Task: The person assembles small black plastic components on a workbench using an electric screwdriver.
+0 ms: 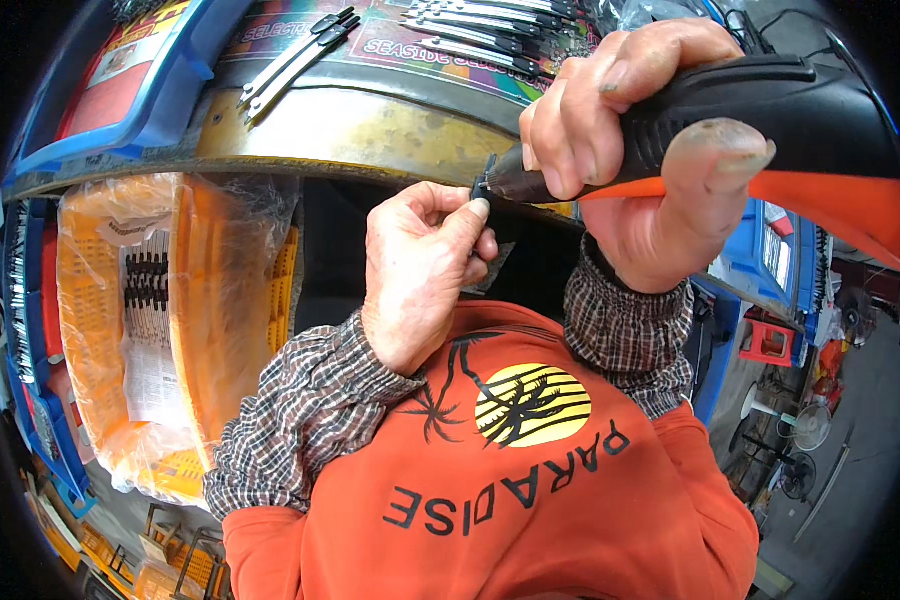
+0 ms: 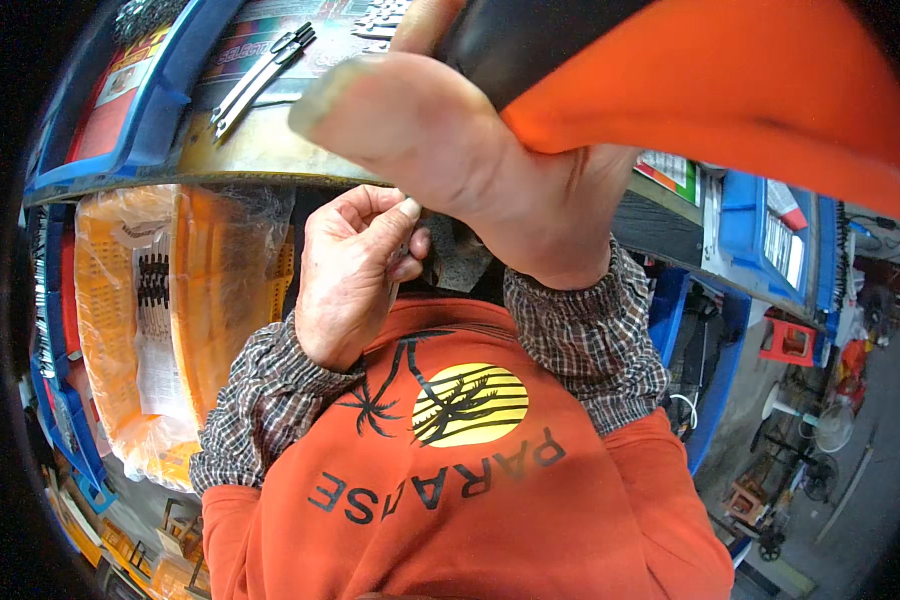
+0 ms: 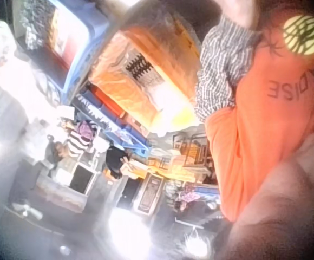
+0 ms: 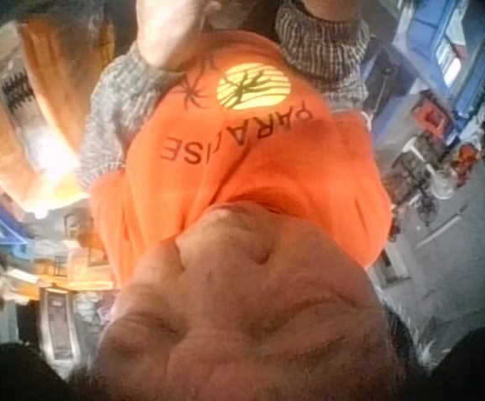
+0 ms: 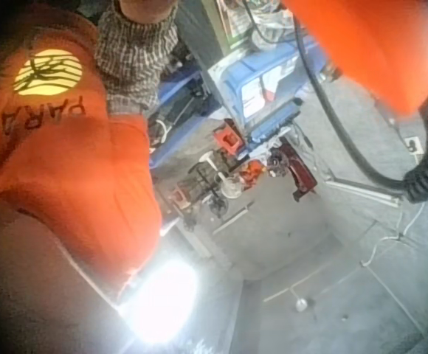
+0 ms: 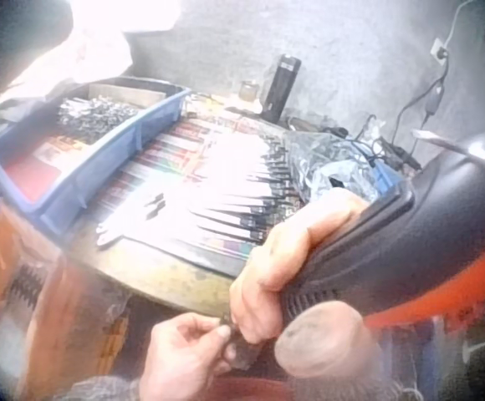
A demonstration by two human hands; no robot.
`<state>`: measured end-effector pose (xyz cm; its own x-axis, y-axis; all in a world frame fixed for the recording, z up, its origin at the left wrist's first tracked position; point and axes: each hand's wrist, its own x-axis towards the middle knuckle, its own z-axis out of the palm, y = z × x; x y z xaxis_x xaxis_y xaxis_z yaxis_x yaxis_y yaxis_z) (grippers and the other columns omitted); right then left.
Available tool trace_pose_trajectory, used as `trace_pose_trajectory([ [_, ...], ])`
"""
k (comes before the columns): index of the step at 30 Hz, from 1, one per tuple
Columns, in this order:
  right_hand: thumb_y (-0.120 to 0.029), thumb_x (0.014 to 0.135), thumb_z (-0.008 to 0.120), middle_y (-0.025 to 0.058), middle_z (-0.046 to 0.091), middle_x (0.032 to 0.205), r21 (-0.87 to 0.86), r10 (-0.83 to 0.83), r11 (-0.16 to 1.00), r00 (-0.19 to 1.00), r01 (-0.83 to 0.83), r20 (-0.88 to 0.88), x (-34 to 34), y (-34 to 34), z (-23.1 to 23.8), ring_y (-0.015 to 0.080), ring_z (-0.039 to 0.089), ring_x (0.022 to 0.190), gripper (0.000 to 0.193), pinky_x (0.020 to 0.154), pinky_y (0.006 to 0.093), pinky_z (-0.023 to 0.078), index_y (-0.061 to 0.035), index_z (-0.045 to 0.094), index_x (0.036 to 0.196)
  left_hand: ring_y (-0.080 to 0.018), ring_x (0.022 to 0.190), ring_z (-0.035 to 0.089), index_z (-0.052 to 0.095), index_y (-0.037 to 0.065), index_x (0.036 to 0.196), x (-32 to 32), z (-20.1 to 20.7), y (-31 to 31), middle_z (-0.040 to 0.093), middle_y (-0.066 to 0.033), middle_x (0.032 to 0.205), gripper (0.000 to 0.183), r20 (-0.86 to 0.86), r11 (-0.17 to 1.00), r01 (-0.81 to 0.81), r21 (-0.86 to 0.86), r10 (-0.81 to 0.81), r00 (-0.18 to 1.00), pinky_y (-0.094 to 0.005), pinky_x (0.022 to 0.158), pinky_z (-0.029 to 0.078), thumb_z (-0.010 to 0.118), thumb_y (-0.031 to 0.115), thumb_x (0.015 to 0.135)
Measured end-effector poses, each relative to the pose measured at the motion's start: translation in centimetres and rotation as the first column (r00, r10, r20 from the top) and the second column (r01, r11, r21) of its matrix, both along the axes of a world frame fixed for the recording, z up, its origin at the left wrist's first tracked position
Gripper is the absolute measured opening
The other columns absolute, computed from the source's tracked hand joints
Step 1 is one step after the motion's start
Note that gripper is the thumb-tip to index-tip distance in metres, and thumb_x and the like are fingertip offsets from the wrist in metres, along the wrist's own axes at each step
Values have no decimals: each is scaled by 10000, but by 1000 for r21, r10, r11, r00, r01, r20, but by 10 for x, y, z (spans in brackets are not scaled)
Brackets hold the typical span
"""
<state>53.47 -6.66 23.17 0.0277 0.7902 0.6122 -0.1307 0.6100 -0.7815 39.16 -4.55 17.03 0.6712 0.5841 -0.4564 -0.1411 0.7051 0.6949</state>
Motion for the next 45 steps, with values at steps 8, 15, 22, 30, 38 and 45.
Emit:
trace_pose_trajectory([
  [8,-45,640,745,134,544,679,-90,-37,996,929,4,-368,-8,-2,7,200,560,603,394,587,325,482,10,457,903,-90,595,521,538,-32,910,1,0,0,547,-41,722,101,-35,999,8,48,-6,999,-183,465,399,582,48,864],
  [15,-622,734,608,21,470,644,55,-58,997,998,57,16,3,-8,-4,132,495,531,659,522,291,426,-31,473,992,-94,595,521,536,-37,922,-1,-7,1,550,-43,722,106,-17,996,17,87,-15,1000,-192,470,406,569,52,874],
  [22,-575,778,599,26,501,694,104,-42,993,992,54,-121,10,-20,0,152,530,580,626,585,321,453,-25,470,1048,-108,512,548,569,-18,844,-19,-6,18,587,-82,661,74,-200,766,106,633,30,979,-235,476,437,610,36,816],
  [30,-191,791,651,81,490,675,74,-189,976,966,204,-178,9,-27,-3,150,498,563,359,551,293,458,18,440,993,-294,713,588,591,60,879,-18,8,105,595,-124,766,103,-79,-190,231,954,584,808,-374,633,460,605,31,782],
  [38,-86,778,631,76,493,691,78,-202,971,950,227,-239,15,-30,-8,145,513,573,296,553,292,462,17,442,982,-316,815,601,619,49,955,-14,-3,157,618,-135,859,149,-179,-343,507,791,662,728,-382,699,472,575,70,814],
  [45,-39,764,612,73,497,675,50,-236,965,939,256,-249,20,-33,-7,156,536,582,278,556,287,466,11,443,979,-304,891,562,630,60,962,-5,-8,163,587,-117,884,216,-237,-362,605,709,686,688,-398,760,463,510,25,786],
])
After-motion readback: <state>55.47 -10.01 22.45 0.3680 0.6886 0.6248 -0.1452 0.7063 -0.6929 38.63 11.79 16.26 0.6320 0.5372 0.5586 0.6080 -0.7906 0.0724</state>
